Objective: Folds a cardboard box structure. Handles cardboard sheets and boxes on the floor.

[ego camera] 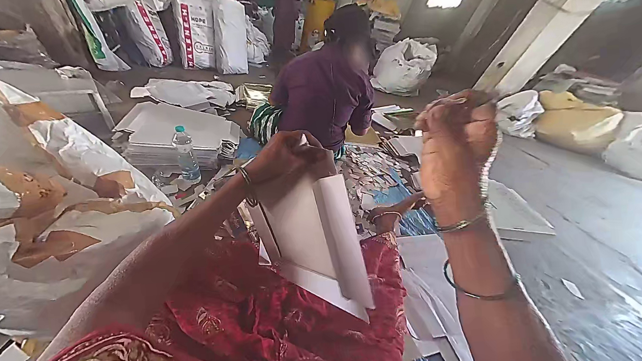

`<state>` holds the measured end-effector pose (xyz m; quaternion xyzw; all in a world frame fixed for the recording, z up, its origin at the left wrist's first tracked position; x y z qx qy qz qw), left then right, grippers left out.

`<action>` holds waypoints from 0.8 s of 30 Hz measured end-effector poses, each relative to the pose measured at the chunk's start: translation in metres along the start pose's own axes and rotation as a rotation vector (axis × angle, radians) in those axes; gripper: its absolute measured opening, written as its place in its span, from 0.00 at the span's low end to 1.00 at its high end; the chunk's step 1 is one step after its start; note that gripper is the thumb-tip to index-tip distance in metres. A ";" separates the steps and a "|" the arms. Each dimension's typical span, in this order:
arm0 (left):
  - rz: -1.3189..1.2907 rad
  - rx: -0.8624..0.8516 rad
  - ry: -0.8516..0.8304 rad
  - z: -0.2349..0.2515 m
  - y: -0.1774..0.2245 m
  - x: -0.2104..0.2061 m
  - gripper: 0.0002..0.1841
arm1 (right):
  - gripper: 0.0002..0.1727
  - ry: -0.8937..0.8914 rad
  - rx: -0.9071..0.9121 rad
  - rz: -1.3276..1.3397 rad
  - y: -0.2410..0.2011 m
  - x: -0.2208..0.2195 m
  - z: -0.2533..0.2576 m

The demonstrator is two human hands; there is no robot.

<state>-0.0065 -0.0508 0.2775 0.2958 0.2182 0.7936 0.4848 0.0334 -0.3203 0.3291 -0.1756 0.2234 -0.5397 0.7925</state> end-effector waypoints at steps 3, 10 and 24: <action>0.060 0.085 0.165 0.004 -0.006 0.015 0.09 | 0.11 -0.112 -0.032 -0.010 -0.015 0.000 0.005; 0.131 0.236 0.292 0.019 -0.009 0.019 0.11 | 0.11 -0.531 0.034 -0.139 -0.014 -0.044 -0.025; 0.208 0.179 0.146 0.006 0.032 -0.008 0.10 | 0.08 -0.549 0.485 -0.900 0.032 -0.079 0.013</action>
Point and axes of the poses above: each hand's wrist, its own z-axis towards the middle knuckle, its own x-axis out of the back of the hand, y = z × x, the point moved 2 cm from there along z, towards the middle knuckle, and after that the axes turned 14 degrees about y, right-handed, at the moved point
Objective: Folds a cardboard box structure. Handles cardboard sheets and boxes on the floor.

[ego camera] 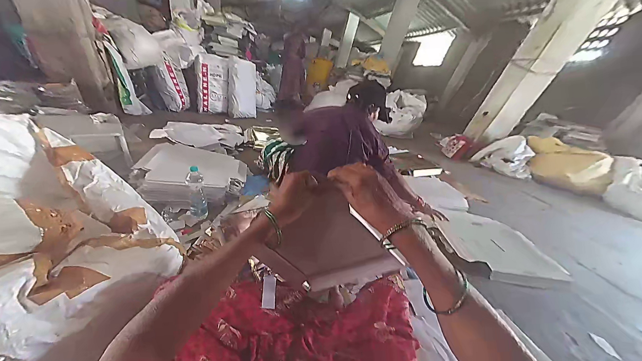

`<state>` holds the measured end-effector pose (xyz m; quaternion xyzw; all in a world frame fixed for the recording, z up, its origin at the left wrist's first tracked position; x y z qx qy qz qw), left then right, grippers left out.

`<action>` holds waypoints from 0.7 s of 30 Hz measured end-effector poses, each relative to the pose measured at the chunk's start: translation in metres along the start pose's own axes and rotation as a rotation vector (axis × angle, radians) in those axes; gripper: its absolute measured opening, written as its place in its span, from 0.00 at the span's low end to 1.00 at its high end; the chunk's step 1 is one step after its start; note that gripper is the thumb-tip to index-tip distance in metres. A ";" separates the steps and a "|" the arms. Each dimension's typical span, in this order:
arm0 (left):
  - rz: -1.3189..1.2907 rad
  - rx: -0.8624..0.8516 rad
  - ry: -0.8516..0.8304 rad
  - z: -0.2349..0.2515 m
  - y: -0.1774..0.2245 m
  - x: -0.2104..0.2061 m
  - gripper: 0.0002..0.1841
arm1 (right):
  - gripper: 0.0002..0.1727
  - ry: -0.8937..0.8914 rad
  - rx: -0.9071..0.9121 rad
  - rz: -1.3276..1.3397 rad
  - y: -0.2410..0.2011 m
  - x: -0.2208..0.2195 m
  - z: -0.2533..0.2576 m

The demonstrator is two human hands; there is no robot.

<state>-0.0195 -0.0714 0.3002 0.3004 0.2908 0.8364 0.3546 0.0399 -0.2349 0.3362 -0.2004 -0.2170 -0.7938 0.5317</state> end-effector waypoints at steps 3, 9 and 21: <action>0.019 -0.020 -0.031 0.004 -0.002 -0.001 0.10 | 0.08 0.008 -0.069 0.007 0.000 -0.001 -0.004; 0.043 0.013 -0.100 0.003 0.009 -0.004 0.11 | 0.10 -0.172 -0.130 -0.058 -0.009 0.012 -0.002; 0.117 -0.168 -0.270 0.011 0.032 0.000 0.10 | 0.11 -0.108 0.122 0.102 0.009 0.027 -0.011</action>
Point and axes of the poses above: each hand's wrist, its own z-axis towards the middle knuckle, its own x-axis out of the back of the hand, y = z × x, the point moved 2 cm from there along z, towards the middle knuckle, and after that the axes turned 14 degrees about y, right-handed, at the moved point
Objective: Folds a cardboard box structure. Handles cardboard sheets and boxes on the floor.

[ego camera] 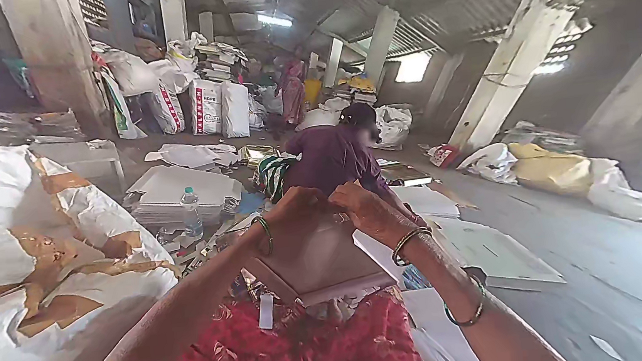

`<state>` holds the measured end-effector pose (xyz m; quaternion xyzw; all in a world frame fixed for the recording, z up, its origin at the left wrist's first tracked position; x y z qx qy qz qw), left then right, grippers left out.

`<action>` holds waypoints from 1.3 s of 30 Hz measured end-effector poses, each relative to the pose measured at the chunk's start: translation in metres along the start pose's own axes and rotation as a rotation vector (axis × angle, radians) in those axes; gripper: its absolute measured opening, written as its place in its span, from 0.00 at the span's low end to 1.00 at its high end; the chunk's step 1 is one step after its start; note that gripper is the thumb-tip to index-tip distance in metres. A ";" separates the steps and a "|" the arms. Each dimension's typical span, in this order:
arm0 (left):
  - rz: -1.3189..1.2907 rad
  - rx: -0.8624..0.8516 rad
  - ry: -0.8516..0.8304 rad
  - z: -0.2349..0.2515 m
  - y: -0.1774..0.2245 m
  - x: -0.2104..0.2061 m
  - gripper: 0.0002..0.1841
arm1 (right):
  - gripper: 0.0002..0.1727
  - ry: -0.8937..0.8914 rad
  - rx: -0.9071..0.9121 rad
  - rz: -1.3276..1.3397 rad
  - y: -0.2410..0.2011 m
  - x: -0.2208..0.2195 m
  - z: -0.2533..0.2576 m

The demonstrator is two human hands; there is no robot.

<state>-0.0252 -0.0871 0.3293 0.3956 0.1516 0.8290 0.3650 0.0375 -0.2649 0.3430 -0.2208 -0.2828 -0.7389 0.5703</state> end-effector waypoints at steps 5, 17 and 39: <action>-0.044 -0.076 0.037 -0.001 -0.005 -0.008 0.10 | 0.07 0.116 -0.082 0.026 0.001 0.004 -0.005; -0.056 -0.048 -0.036 0.003 -0.009 -0.013 0.08 | 0.07 -0.139 -0.470 0.182 0.001 0.022 0.002; -0.116 -0.049 0.130 0.002 -0.006 -0.003 0.09 | 0.06 -0.117 -0.587 0.373 0.010 0.033 0.017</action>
Point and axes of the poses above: each hand's wrist, its own z-axis towards the middle knuckle, its own x-axis out of the back of the hand, y = z × x, the point moved 2 cm from there along z, towards the middle knuckle, and after that the axes turned 14 degrees about y, right-handed, at the moved point
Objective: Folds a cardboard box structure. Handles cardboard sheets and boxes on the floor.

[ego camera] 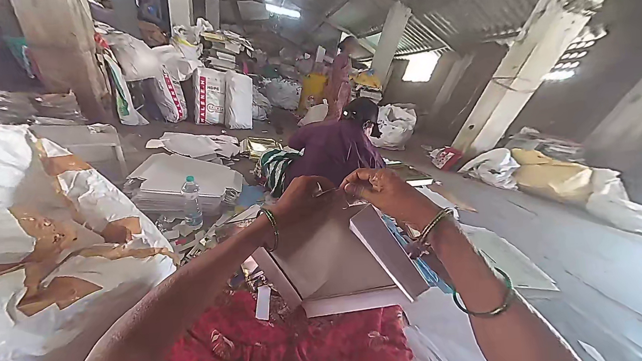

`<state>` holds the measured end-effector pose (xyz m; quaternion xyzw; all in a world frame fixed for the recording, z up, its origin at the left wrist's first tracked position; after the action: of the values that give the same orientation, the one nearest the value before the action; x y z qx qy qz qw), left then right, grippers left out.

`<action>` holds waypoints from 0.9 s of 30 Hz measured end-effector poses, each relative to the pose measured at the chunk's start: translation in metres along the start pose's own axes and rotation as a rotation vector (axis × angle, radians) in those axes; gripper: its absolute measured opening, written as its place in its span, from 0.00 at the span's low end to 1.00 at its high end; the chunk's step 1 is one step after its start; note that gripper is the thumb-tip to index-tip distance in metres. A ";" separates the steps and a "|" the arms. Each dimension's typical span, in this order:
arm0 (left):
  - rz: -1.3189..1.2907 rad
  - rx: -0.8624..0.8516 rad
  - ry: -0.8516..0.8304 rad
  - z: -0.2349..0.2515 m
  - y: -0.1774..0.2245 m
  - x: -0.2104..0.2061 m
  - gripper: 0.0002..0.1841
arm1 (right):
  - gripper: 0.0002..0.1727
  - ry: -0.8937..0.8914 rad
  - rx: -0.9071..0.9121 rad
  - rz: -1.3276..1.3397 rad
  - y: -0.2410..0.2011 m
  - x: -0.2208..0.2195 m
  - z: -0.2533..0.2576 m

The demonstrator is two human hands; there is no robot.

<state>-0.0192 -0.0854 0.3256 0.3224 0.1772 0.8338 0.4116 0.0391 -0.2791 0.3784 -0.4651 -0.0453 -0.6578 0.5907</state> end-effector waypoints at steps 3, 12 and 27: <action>0.018 0.045 0.001 -0.003 0.008 0.001 0.06 | 0.06 0.007 -0.010 -0.184 -0.011 -0.003 0.000; 0.133 0.066 -0.109 -0.002 0.016 0.002 0.11 | 0.09 -0.001 0.057 -0.352 -0.018 -0.021 -0.006; 0.022 0.101 -0.031 0.005 -0.001 0.006 0.12 | 0.11 0.203 0.122 -0.154 -0.011 -0.017 -0.002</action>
<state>-0.0174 -0.0800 0.3309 0.3576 0.2092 0.8231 0.3884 0.0273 -0.2641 0.3712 -0.3544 -0.0609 -0.7408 0.5674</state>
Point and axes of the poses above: each hand's wrist, its own z-axis towards the middle knuckle, its own x-axis out of the back of the hand, y = z × x, the point moved 2 cm from there along z, towards the middle knuckle, and after that the axes turned 14 degrees about y, right-handed, at the moved point
